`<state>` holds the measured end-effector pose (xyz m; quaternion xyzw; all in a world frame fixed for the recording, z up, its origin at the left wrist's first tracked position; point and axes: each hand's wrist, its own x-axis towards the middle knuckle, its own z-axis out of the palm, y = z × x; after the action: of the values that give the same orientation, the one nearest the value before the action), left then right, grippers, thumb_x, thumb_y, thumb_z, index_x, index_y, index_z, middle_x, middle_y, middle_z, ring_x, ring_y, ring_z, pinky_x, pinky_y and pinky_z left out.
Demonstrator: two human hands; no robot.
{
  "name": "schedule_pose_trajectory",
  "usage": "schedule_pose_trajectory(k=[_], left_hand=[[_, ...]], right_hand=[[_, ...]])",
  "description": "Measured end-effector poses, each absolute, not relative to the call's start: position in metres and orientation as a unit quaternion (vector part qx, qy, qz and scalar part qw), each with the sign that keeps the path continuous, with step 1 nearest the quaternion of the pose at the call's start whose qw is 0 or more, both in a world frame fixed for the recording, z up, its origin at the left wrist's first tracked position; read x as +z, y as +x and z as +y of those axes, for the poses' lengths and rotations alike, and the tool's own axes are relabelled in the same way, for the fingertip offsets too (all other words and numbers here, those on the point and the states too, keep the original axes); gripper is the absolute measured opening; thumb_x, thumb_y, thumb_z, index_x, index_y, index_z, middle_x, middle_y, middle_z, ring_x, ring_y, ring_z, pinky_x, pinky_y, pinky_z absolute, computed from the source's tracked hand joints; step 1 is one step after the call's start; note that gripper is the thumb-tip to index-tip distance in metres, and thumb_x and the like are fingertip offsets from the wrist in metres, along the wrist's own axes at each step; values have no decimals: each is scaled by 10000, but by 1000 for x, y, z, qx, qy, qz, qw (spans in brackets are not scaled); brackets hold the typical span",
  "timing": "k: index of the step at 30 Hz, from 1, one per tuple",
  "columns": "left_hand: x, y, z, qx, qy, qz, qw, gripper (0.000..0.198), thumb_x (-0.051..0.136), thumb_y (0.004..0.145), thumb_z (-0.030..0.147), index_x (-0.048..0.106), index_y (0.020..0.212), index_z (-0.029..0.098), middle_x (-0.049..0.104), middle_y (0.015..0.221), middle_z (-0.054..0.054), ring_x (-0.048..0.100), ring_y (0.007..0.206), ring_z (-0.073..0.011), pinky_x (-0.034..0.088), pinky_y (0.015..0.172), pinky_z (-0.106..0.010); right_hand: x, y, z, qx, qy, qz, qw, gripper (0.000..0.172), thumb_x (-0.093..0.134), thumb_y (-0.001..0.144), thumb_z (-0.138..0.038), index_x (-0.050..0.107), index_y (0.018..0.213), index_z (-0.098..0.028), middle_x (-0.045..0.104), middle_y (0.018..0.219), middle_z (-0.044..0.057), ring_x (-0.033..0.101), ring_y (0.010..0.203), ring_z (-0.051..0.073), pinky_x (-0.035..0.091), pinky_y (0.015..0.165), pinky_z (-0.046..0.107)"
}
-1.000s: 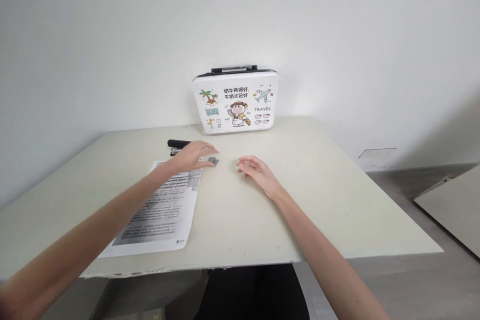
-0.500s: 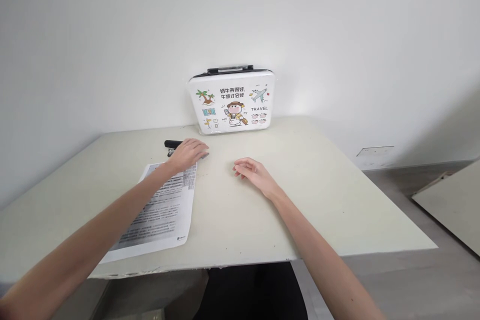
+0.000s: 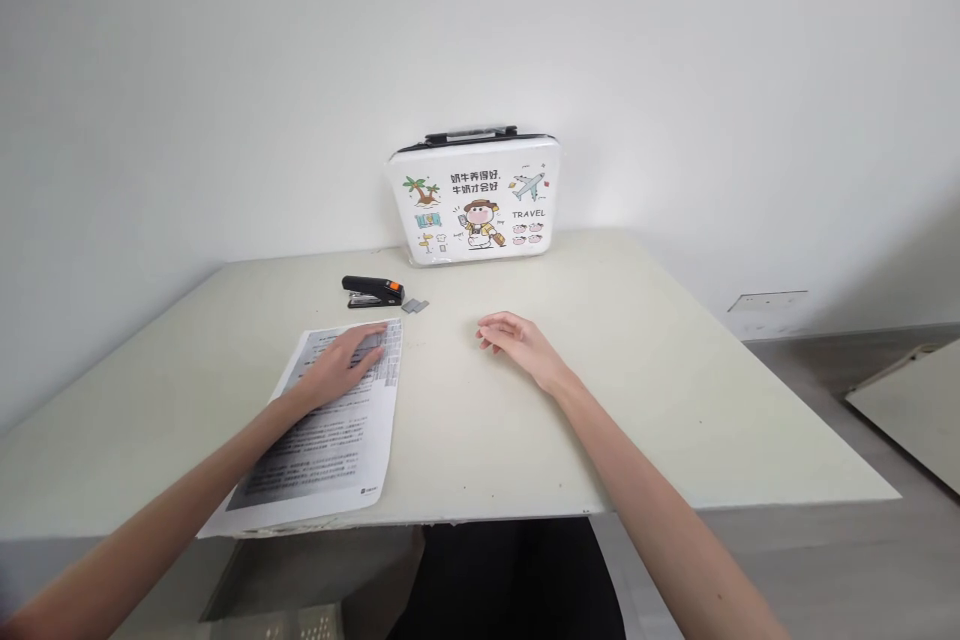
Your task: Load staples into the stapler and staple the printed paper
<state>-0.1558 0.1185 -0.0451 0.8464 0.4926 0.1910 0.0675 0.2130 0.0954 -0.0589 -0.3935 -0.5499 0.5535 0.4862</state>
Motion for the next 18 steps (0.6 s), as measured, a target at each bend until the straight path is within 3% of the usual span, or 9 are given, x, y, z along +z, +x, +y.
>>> schedule_pose_trajectory(k=[10, 14, 18], left_hand=[[-37, -138, 119, 180, 850, 482, 110, 501, 446, 1045, 569, 602, 1404, 255, 624, 1503, -84, 573, 1388, -319, 410, 1192, -479], [-27, -146, 119, 221, 817, 522, 106, 471, 468, 1039, 540, 588, 1428, 303, 647, 1482, -40, 614, 1341, -314, 470, 1124, -455], [-11, -168, 122, 330, 740, 582, 70, 375, 487, 1023, 504, 684, 1222, 254, 784, 1152, -55, 716, 1078, -269, 556, 885, -363]], right_hand=[[-58, 215, 93, 550, -392, -558, 482, 387, 785, 833, -586, 753, 1017, -248, 758, 1051, 62, 674, 905, 211, 501, 845, 370], [-56, 214, 92, 541, -398, -550, 497, 390, 792, 815, -595, 747, 980, -244, 757, 1022, 61, 671, 873, 209, 498, 811, 365], [-58, 215, 98, 506, -427, -523, 537, 379, 803, 792, -596, 731, 898, -239, 744, 932, 54, 644, 784, 195, 484, 745, 359]])
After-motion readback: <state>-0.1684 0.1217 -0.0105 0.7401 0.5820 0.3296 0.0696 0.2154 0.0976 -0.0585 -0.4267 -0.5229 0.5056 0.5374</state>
